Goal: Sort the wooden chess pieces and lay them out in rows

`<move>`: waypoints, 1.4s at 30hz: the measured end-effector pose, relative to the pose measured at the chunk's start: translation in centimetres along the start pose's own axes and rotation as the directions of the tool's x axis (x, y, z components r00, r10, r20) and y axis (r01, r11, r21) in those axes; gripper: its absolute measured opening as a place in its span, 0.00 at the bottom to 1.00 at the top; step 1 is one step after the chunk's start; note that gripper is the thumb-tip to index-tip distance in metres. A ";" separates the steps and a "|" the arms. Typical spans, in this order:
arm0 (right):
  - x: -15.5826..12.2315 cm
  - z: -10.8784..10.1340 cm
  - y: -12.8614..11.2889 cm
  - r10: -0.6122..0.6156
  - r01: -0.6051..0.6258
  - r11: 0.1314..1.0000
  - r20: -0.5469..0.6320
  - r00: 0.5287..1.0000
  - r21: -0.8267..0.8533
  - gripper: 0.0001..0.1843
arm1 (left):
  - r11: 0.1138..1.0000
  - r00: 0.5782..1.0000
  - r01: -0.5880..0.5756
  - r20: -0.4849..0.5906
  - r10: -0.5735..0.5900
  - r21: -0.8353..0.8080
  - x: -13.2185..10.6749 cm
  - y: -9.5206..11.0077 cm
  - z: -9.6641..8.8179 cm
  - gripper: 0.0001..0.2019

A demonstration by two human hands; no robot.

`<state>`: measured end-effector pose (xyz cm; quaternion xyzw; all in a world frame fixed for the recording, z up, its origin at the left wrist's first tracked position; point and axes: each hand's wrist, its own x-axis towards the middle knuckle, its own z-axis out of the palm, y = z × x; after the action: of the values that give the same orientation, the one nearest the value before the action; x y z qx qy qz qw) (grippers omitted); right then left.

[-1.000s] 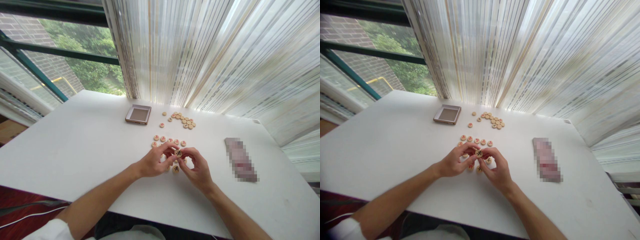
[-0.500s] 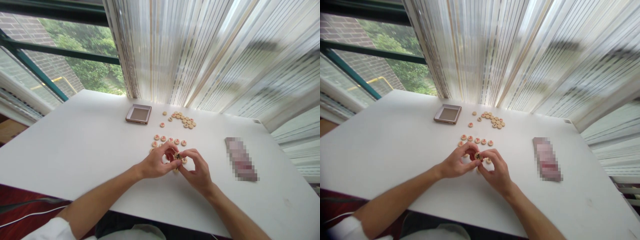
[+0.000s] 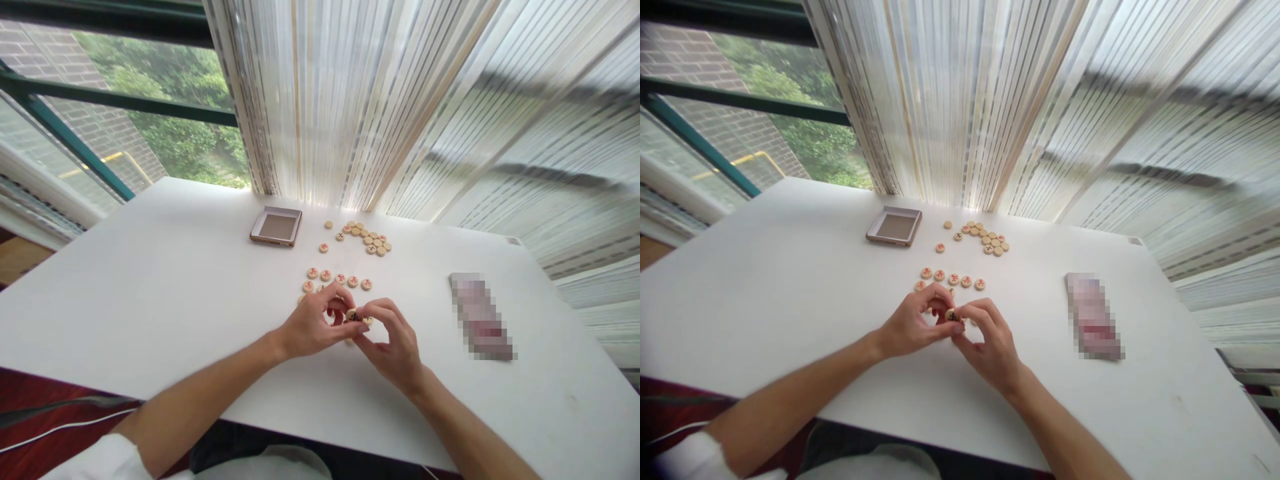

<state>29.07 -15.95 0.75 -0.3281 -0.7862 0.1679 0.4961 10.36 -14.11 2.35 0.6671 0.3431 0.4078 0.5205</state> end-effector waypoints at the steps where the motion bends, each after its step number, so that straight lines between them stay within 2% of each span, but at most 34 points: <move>1: 0.0 0.0 0.0 -0.001 0.001 1.000 0.001 1.000 0.002 0.22 | 1.000 1.000 0.000 -0.005 0.000 0.012 0.0 0.0 0.0 0.17; 14: -0.2 0.3 0.1 0.069 -0.069 0.997 -0.026 0.997 0.018 0.19 | 0.997 0.997 -0.070 0.027 0.070 0.012 -0.1 -0.1 -0.3 0.10; 21: -0.3 0.4 0.3 0.122 -0.119 0.989 -0.033 0.992 0.084 0.19 | 0.980 0.994 -0.105 -0.002 0.107 0.170 0.0 -0.4 -0.5 0.08; 23: -0.3 0.5 0.5 0.133 -0.129 0.988 -0.046 0.990 0.087 0.18 | 0.978 0.994 -0.114 0.018 0.112 0.175 0.0 -0.4 -0.5 0.08; 27: -0.4 0.4 0.8 0.166 -0.161 0.982 -0.050 0.985 0.101 0.18 | 0.981 0.988 -0.142 0.079 0.132 0.132 0.0 -0.2 -0.4 0.09; 33: -0.4 0.1 0.8 0.246 -0.242 0.957 -0.006 0.969 0.159 0.17 | 0.979 0.987 -0.155 0.057 0.148 0.132 0.1 -0.4 -0.6 0.10; 42: -0.5 0.2 0.9 0.335 -0.323 0.917 -0.009 0.942 0.234 0.12 | 0.928 0.973 -0.229 0.062 0.221 0.292 0.0 -0.8 -0.8 0.15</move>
<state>29.41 -15.60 -0.22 -0.4001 -0.6828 0.3303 0.5144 9.60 -13.58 1.64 0.7785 0.3144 0.3990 0.3687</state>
